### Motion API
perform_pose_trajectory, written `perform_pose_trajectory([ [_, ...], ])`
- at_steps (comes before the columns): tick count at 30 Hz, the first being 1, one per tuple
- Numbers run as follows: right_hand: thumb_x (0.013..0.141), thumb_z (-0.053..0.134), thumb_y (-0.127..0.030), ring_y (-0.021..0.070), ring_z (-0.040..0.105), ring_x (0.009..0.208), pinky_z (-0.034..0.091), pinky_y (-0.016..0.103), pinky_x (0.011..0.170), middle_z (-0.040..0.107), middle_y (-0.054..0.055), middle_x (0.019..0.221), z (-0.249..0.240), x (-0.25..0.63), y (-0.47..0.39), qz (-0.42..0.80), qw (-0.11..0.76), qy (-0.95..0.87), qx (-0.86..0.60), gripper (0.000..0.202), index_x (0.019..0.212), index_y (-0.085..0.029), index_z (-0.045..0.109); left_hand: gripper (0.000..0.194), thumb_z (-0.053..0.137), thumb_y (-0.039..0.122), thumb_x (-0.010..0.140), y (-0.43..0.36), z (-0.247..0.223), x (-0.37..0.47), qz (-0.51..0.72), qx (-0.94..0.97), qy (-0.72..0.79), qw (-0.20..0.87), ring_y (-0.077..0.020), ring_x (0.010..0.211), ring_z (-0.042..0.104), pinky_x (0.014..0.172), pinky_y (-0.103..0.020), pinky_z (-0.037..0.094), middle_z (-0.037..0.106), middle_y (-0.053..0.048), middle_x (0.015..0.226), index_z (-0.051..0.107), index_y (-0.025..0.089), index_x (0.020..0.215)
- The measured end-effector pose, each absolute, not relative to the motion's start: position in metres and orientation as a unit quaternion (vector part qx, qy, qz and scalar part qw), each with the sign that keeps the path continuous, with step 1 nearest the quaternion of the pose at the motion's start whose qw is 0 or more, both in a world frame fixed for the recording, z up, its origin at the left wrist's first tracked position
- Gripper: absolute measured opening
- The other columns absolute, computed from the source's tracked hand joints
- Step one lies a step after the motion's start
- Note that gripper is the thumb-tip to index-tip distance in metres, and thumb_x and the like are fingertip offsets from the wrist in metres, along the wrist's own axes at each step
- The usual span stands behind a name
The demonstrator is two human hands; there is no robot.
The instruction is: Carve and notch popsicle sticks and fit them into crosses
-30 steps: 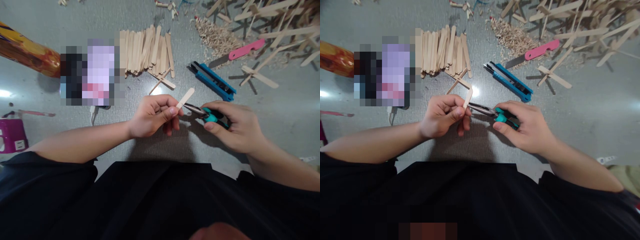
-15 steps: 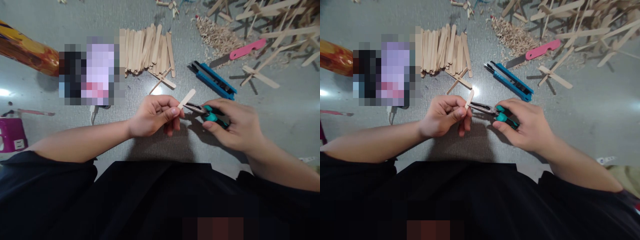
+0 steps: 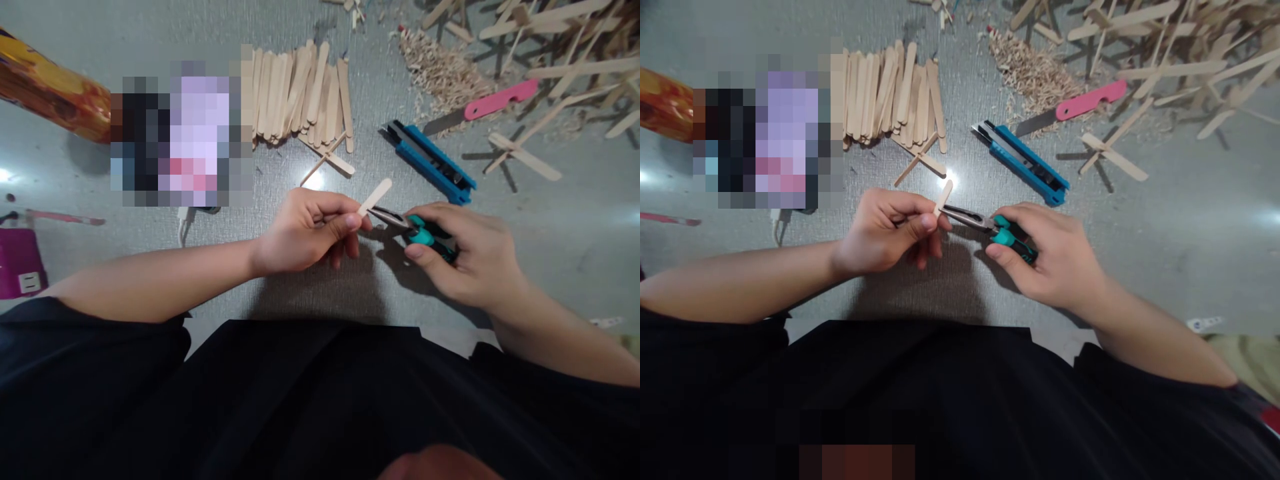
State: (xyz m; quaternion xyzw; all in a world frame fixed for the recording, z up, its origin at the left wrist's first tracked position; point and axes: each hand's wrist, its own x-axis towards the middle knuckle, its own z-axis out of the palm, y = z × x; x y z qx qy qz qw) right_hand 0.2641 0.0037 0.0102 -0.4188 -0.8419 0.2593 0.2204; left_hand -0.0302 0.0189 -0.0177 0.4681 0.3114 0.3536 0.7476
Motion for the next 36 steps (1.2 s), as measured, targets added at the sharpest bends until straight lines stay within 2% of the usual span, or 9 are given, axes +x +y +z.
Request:
perform_pose_trajectory([
  [5,0.114,0.069,-0.038,0.0402,0.083,0.106,0.070,0.062,0.089,0.083,0.011,0.117,0.015,0.263,0.002,0.278,0.192,-0.840,-0.425,0.031,0.144,-0.041,0.071,0.040,0.091,0.055,0.102,0.018,-0.020,-0.033,0.391,0.509,0.281,0.713,-0.0098,0.047,0.070,0.043,-0.017,0.053,0.082,-0.004,0.073,0.083,0.016,0.098],
  [9,0.110,0.077,-0.041,0.0362,0.084,0.102,0.070,0.054,0.085,0.084,0.010,0.113,0.011,0.265,0.004,0.274,0.218,-0.841,-0.413,0.029,0.137,-0.033,0.075,0.032,0.077,0.043,0.114,0.017,-0.025,-0.032,0.428,0.605,0.294,0.603,-0.0069,0.048,0.068,0.047,-0.014,0.051,0.081,-0.002,0.075,0.082,0.016,0.098],
  [14,0.110,0.075,-0.037,0.0359,0.083,0.100,0.068,0.053,0.085,0.083,0.010,0.113,0.007,0.263,0.004,0.269,0.224,-0.840,-0.414,0.028,0.137,-0.034,0.076,0.029,0.069,0.025,0.116,0.015,-0.026,-0.030,0.486,0.682,0.289,0.465,-0.0050,0.051,0.068,0.051,-0.013,0.050,0.079,-0.002,0.073,0.078,0.016,0.090],
  [18,0.108,0.076,-0.036,0.0382,0.083,0.103,0.070,0.055,0.085,0.082,0.012,0.115,0.008,0.262,0.003,0.231,0.236,-0.855,-0.399,0.039,0.147,-0.034,0.071,0.025,0.075,0.033,0.115,0.014,-0.021,-0.031,0.444,0.604,0.281,0.599,-0.0073,0.048,0.069,0.046,-0.014,0.051,0.082,-0.003,0.075,0.081,0.015,0.099],
  [21,0.110,0.074,-0.036,0.0407,0.083,0.110,0.071,0.060,0.093,0.083,0.012,0.122,0.011,0.264,0.004,0.236,0.223,-0.861,-0.390,0.049,0.158,-0.040,0.065,0.029,0.081,0.043,0.112,0.015,-0.018,-0.033,0.378,0.539,0.241,0.713,-0.0098,0.046,0.070,0.044,-0.017,0.054,0.083,-0.004,0.075,0.082,0.016,0.102],
  [23,0.112,0.072,-0.036,0.0411,0.084,0.114,0.071,0.061,0.097,0.084,0.011,0.126,0.011,0.265,0.005,0.256,0.216,-0.858,-0.390,0.050,0.161,-0.043,0.064,0.030,0.081,0.044,0.111,0.016,-0.019,-0.033,0.380,0.543,0.242,0.709,-0.0091,0.045,0.068,0.044,-0.016,0.053,0.082,-0.004,0.074,0.082,0.016,0.099],
  [27,0.110,0.077,-0.038,0.0390,0.085,0.107,0.071,0.057,0.090,0.085,0.011,0.122,0.008,0.267,0.007,0.277,0.240,-0.852,-0.374,0.046,0.156,-0.037,0.070,0.030,0.074,0.037,0.115,0.015,-0.022,-0.033,0.432,0.592,0.287,0.617,-0.0062,0.048,0.067,0.047,-0.013,0.052,0.081,-0.004,0.073,0.083,0.015,0.097],
  [32,0.113,0.069,-0.036,0.0407,0.084,0.112,0.070,0.060,0.095,0.084,0.011,0.126,0.015,0.266,0.006,0.258,0.208,-0.860,-0.387,0.048,0.161,-0.043,0.064,0.029,0.084,0.043,0.110,0.016,-0.019,-0.034,0.385,0.571,0.269,0.673,-0.0073,0.046,0.065,0.045,-0.016,0.050,0.081,-0.003,0.073,0.083,0.016,0.099],
  [36,0.114,0.066,-0.038,0.0405,0.084,0.109,0.070,0.062,0.093,0.085,0.008,0.125,0.019,0.265,0.006,0.270,0.198,-0.855,-0.397,0.045,0.158,-0.049,0.065,0.022,0.075,0.028,0.113,0.017,-0.019,-0.033,0.429,0.619,0.245,0.610,-0.0050,0.045,0.062,0.046,-0.014,0.049,0.079,-0.002,0.071,0.084,0.015,0.097],
])
